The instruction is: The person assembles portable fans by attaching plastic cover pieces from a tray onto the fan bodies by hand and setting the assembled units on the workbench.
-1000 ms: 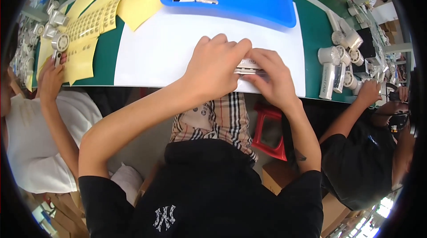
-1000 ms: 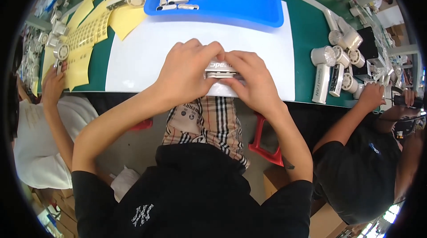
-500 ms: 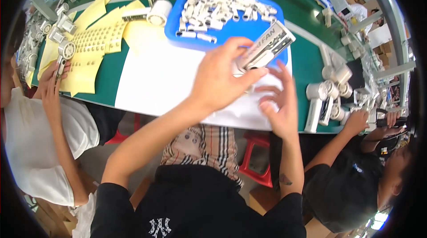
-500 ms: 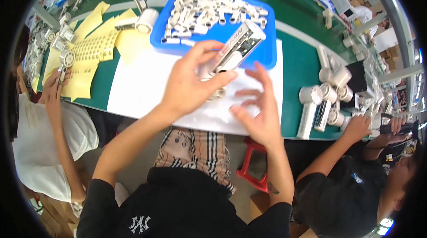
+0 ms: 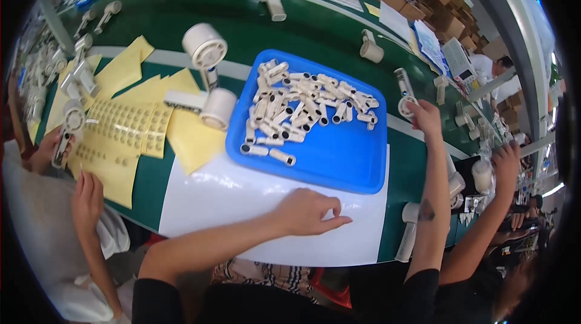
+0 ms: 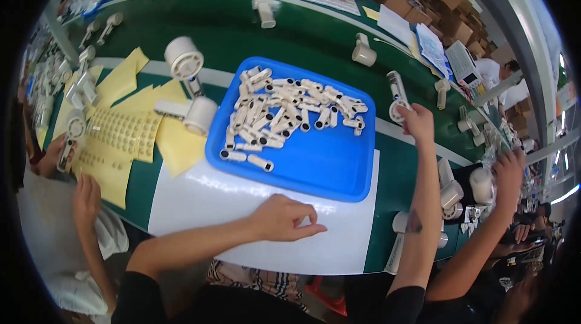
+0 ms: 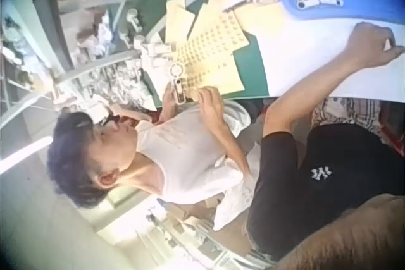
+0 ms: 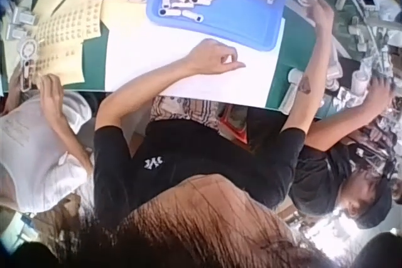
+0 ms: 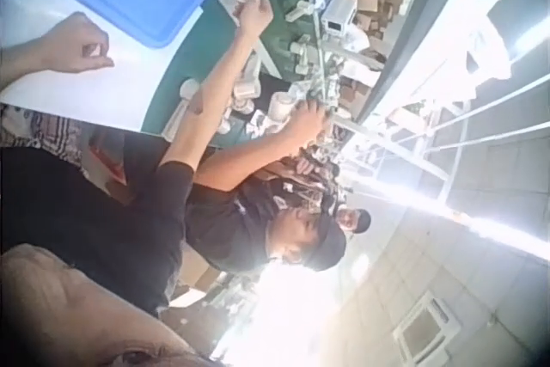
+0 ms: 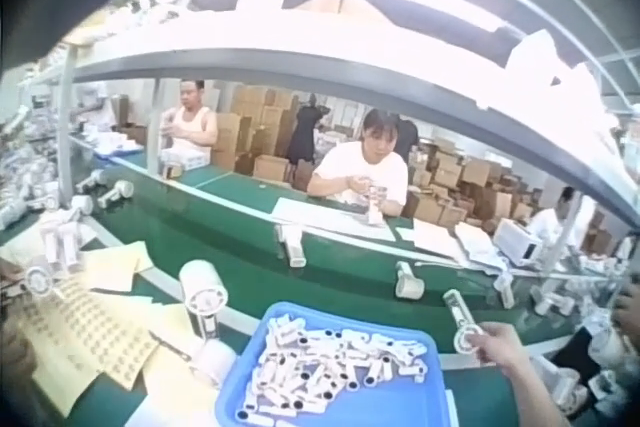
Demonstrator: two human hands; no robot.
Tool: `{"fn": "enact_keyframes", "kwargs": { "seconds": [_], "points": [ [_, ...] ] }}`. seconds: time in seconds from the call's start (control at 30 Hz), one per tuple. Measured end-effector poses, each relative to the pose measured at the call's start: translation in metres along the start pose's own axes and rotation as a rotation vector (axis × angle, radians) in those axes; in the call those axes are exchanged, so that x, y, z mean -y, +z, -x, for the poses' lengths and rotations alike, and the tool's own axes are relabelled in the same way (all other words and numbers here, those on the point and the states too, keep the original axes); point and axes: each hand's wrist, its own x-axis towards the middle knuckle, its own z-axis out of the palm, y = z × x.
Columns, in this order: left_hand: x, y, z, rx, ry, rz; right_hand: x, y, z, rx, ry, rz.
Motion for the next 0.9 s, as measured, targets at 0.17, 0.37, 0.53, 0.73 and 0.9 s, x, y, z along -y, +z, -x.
{"fn": "enact_keyframes", "kwargs": {
  "seconds": [0.17, 0.37, 0.53, 0.73, 0.9],
  "points": [
    [-0.003, -0.004, -0.003, 0.122, -0.122, 0.059, -0.032, 0.042, -0.098, -0.307, -0.218, -0.002],
    [-0.002, -0.001, -0.003, 0.029, -0.080, 0.027, -0.007, 0.034, -0.045, -0.044, -0.559, 0.450],
    [0.001, -0.004, -0.002, -0.019, -0.027, -0.004, 0.022, -0.017, 0.135, -0.003, -0.406, 0.552],
    [0.002, 0.002, -0.006, -0.021, 0.029, -0.057, -0.040, -0.043, 0.293, -0.207, 0.055, 0.738],
    [-0.021, -0.005, -0.004, -0.028, 0.038, 0.025, -0.077, -0.029, 0.320, -0.287, -0.068, 0.574]
  ]
}}
